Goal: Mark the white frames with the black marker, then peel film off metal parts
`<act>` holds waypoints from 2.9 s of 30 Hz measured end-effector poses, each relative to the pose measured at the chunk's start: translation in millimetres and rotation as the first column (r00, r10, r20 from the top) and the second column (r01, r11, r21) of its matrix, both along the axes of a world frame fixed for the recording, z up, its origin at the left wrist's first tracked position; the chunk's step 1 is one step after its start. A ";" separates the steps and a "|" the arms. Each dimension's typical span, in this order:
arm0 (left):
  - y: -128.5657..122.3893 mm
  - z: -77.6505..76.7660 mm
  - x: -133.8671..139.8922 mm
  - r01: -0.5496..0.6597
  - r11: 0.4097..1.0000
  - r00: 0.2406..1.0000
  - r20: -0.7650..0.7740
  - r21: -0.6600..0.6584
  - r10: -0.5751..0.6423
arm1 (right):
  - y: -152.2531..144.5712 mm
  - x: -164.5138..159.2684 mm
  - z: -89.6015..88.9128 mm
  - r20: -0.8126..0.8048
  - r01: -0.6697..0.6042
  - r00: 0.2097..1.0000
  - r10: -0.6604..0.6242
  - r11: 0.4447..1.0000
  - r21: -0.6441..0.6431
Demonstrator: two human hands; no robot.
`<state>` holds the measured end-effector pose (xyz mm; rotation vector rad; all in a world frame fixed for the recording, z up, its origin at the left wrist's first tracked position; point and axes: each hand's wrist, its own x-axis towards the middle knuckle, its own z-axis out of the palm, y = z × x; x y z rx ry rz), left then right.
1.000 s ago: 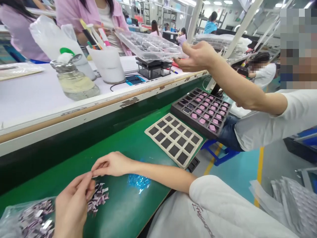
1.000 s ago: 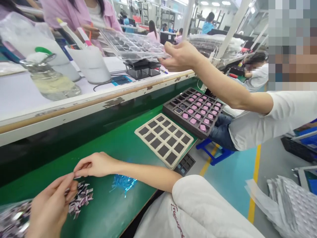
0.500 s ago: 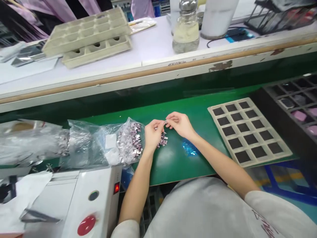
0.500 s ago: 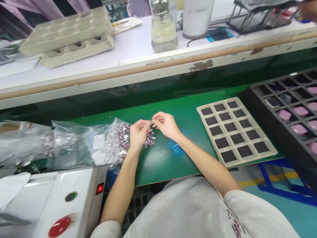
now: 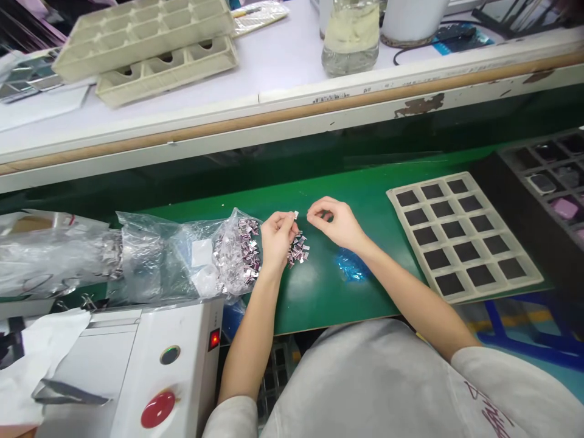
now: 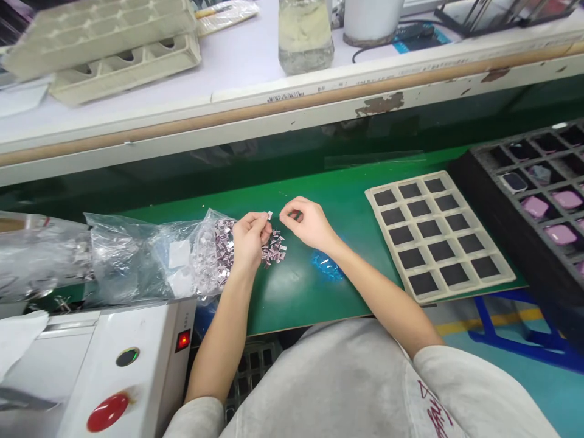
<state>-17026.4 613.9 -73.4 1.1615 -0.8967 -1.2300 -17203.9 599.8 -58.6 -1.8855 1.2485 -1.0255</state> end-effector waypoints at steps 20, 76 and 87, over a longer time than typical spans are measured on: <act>-4.8 7.8 14.6 -0.026 0.998 0.996 -0.078 0.066 0.031 | -4.4 24.3 -17.2 -0.537 -0.255 0.818 0.208 0.967 -0.012; -5.5 11.0 22.0 0.060 0.994 0.988 -0.151 0.096 -0.045 | -4.5 10.0 -24.5 -0.517 -0.101 0.855 0.026 0.988 -0.117; -6.1 5.7 20.3 -0.001 0.998 1.000 -0.020 0.059 0.002 | -5.1 21.0 -21.0 -0.529 -0.318 0.817 0.229 0.945 -0.082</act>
